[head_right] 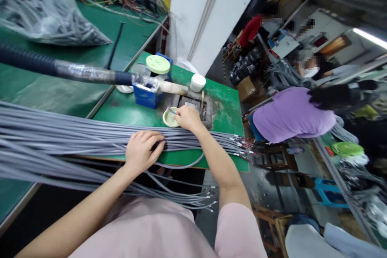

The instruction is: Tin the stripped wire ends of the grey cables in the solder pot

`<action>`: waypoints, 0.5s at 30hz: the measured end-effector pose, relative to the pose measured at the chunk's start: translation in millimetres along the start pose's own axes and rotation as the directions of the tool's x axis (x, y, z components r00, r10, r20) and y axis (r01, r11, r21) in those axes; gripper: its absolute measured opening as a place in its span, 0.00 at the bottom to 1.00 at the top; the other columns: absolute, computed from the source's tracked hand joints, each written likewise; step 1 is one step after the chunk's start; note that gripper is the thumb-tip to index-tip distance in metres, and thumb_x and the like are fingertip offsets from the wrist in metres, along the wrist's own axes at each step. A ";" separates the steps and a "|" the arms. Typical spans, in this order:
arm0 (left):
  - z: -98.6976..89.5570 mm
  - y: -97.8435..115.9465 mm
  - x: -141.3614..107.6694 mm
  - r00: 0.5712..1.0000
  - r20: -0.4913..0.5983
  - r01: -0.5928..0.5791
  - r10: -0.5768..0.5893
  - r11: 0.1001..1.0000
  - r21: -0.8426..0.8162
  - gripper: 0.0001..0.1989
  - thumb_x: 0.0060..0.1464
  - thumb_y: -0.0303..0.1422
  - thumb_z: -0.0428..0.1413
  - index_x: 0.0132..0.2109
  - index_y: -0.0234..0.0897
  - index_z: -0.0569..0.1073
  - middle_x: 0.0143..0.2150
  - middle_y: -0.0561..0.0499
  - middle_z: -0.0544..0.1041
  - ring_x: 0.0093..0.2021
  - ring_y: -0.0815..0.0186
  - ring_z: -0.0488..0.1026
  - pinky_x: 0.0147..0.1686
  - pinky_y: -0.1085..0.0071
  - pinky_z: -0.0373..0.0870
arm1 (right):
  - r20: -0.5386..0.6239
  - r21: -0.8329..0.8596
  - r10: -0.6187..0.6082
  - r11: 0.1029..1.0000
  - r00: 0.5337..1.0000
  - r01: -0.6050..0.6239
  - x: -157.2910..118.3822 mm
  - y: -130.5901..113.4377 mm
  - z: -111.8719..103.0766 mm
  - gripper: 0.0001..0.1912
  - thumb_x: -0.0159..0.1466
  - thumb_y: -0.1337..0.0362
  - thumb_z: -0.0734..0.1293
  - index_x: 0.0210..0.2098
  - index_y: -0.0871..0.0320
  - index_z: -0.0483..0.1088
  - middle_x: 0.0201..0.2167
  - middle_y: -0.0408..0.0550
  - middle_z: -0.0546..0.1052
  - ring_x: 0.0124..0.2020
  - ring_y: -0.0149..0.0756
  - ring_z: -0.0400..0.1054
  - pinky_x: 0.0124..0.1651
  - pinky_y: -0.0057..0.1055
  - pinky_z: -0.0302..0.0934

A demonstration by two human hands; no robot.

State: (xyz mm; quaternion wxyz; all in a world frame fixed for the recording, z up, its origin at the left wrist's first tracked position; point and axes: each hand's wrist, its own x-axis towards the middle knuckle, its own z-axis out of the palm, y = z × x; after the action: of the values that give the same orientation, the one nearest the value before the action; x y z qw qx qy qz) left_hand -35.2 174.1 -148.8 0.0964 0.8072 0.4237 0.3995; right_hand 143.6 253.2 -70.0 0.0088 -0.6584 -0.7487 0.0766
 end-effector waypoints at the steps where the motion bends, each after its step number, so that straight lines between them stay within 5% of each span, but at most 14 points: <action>1: 0.1 -0.3 0.4 1.000 -0.006 -0.008 0.008 1.000 0.003 0.05 0.56 0.32 0.54 0.39 0.40 0.74 0.40 0.50 0.79 0.42 0.60 0.72 0.42 0.62 0.61 | -0.016 0.037 -0.002 0.999 1.000 0.002 -2.1 2.7 -4.1 0.11 0.57 0.64 0.63 0.23 0.60 0.75 0.22 0.45 0.74 0.26 0.31 0.62 0.28 0.28 0.46; 8: 1.1 0.0 2.9 0.998 -0.038 -0.057 0.059 0.998 0.034 0.03 0.56 0.32 0.55 0.38 0.41 0.73 0.39 0.51 0.79 0.41 0.61 0.72 0.40 0.63 0.60 | -0.202 0.220 0.132 0.972 0.970 -0.086 -9.8 46.2 -32.1 0.15 0.56 0.62 0.64 0.16 0.61 0.69 0.15 0.39 0.60 0.22 0.26 0.54 0.27 0.26 0.44; 15: 2.2 1.4 2.0 0.998 -0.036 -0.050 0.052 0.998 0.044 0.03 0.56 0.32 0.55 0.38 0.41 0.74 0.38 0.51 0.79 0.41 0.61 0.72 0.41 0.63 0.60 | -0.175 0.170 0.248 0.961 0.953 -0.219 12.3 78.0 -18.4 0.12 0.56 0.63 0.66 0.20 0.62 0.75 0.16 0.41 0.65 0.23 0.27 0.58 0.28 0.26 0.47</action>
State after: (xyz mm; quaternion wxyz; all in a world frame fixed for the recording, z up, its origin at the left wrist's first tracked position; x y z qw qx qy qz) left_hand -32.2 175.2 -148.5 0.0608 0.8121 0.4132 0.4075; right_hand 220.8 276.8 -62.8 0.1219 -0.7444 -0.6530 0.0679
